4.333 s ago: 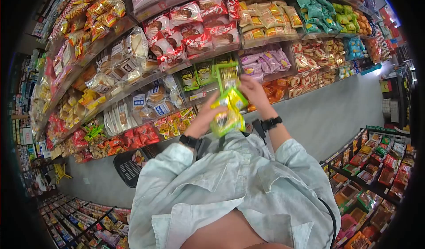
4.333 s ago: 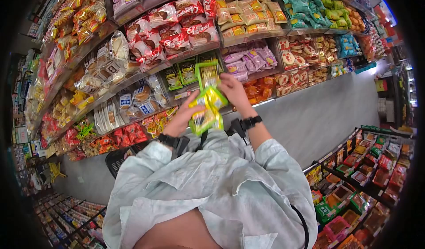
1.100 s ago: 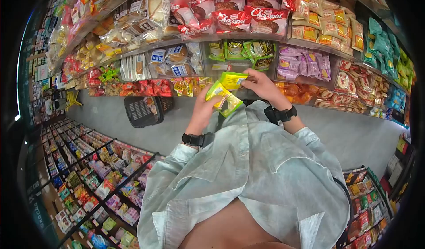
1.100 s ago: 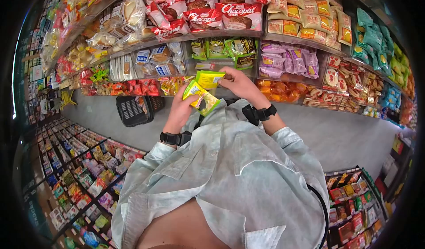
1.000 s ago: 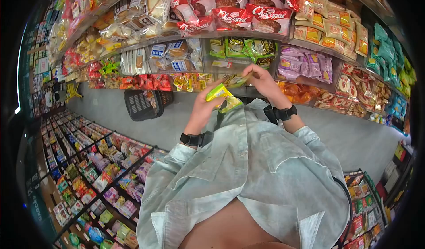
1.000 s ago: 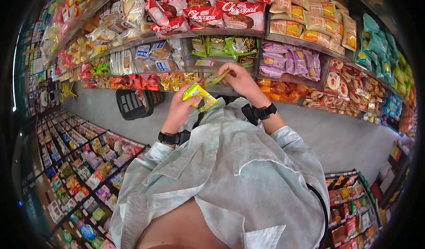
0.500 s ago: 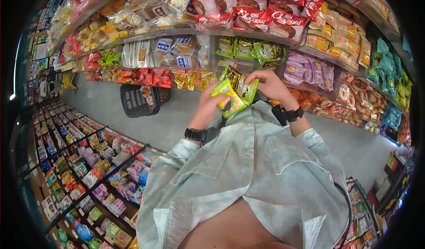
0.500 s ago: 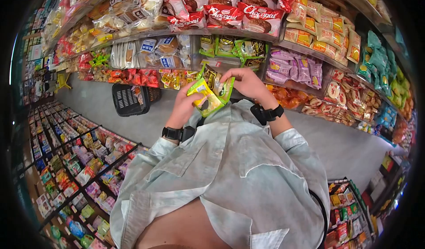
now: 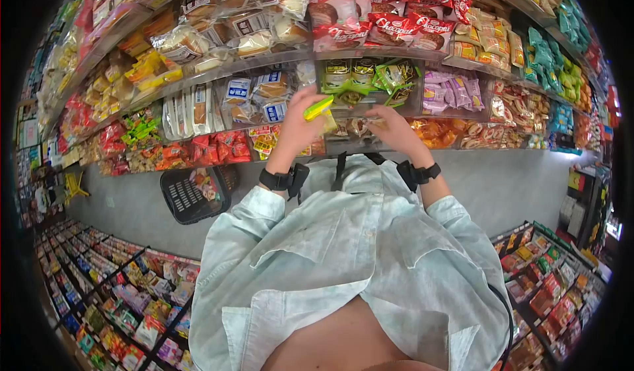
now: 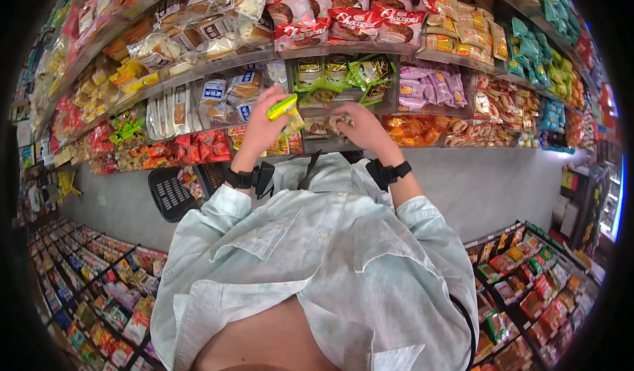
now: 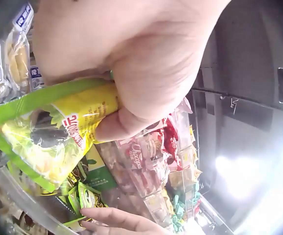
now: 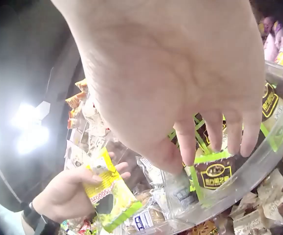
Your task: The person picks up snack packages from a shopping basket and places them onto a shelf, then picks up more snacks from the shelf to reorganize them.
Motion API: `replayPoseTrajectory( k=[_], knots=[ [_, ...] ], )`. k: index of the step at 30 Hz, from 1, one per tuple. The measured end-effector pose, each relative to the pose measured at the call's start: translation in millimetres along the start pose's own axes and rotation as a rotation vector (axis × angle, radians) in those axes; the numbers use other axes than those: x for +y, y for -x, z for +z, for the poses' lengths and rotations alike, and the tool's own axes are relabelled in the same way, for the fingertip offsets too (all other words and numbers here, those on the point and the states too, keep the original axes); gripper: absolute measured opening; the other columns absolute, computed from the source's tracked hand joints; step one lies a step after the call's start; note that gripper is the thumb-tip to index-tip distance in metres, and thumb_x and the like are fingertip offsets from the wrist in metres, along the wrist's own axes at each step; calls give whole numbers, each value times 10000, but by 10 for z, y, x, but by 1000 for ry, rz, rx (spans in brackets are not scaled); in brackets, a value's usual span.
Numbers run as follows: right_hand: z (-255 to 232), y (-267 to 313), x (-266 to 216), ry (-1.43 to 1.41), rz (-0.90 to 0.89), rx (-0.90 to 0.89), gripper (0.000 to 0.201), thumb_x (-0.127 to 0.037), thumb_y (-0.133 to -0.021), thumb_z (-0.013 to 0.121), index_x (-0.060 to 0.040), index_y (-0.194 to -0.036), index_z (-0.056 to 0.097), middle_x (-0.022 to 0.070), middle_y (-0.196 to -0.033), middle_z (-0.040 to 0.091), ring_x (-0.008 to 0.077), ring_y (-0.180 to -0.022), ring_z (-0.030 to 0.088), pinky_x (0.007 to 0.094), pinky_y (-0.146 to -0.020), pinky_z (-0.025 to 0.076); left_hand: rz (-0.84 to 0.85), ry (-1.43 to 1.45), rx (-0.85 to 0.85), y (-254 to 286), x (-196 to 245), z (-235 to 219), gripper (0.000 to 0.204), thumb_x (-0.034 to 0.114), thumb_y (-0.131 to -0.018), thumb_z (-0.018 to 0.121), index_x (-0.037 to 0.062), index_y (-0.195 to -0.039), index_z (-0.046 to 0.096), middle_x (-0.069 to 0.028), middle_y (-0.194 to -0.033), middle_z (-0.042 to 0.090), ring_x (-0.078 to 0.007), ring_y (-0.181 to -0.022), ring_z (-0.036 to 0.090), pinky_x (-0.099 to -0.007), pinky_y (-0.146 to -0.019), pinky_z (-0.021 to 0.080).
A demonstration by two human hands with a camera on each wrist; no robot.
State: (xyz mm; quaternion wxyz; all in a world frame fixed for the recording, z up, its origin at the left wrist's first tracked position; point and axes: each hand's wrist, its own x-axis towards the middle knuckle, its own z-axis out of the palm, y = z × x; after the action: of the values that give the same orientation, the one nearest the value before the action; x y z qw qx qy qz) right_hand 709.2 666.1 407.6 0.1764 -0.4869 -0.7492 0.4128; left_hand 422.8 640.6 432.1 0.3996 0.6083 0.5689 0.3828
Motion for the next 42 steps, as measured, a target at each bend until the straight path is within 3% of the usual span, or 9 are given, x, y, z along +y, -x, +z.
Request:
replayPoseTrajectory(
  k=[2,5,13,19,23,31,35,39,42],
  knots=[
    [62,142,-155,-297,199,-39,291,-112,-945,684,-53,-1229,674,139,-1284,683,218,-1152,675,352,-967,546,38,35,-4,143,-140,-44,432,13,-827,677,47,-1257,663,-124,-1285,638,-239,-1178,620,-344,-1042,466],
    [162,327,-258,-386,350,-63,292,-124,-999,658,-21,-1271,637,76,-1250,682,171,-1124,668,331,-976,535,-387,338,-182,422,-235,-44,424,16,-849,682,31,-1271,637,-68,-1154,676,-159,-1061,640,-300,-941,501],
    [415,418,-443,-397,246,-123,305,-134,-945,710,-63,-1239,676,151,-1315,664,252,-1172,665,379,-986,535,-310,321,-302,591,-287,45,390,88,-889,746,22,-1253,621,-19,-1100,683,-104,-1008,628,-276,-885,508],
    [665,-247,151,319,-195,112,269,-187,-878,725,-114,-1137,717,177,-1306,643,386,-1296,555,474,-1083,447,-342,320,-228,475,-295,-5,378,97,-898,745,19,-1246,620,-33,-1117,680,-108,-1038,621,-275,-909,500],
    [532,-576,242,188,-136,-299,237,-170,-880,661,-70,-1086,724,158,-1148,708,378,-1084,656,467,-921,529,-358,261,-53,524,-109,-20,381,85,-865,755,19,-1220,632,-53,-1051,702,-124,-942,648,-294,-842,519],
    [228,-969,256,9,-225,-85,255,-73,-861,616,-90,-1084,739,162,-1019,740,383,-1003,686,485,-926,542,-507,257,253,773,-53,184,332,81,-893,735,21,-1204,636,-45,-1069,695,-109,-970,632,-284,-851,511],
    [257,-1191,348,245,-302,57,326,-104,-856,631,-90,-1168,724,183,-1354,627,408,-1200,612,483,-1047,501,-569,314,341,721,99,235,330,80,-895,731,22,-1206,639,-41,-1076,692,-110,-968,632,-281,-853,511],
    [160,-1085,285,139,-332,101,362,-111,-863,671,-96,-1223,707,201,-1325,626,386,-1235,600,452,-1068,487,-568,299,295,668,244,317,363,72,-904,735,25,-1246,625,-34,-1119,678,-115,-1007,625,-280,-895,497],
    [-85,-885,13,-177,-87,-228,331,-140,-916,695,-74,-1240,692,160,-1206,694,304,-1108,680,390,-1011,525,-515,268,255,587,264,362,365,82,-912,744,24,-1250,620,-28,-1130,667,-112,-1026,617,-278,-912,489]
  ],
)
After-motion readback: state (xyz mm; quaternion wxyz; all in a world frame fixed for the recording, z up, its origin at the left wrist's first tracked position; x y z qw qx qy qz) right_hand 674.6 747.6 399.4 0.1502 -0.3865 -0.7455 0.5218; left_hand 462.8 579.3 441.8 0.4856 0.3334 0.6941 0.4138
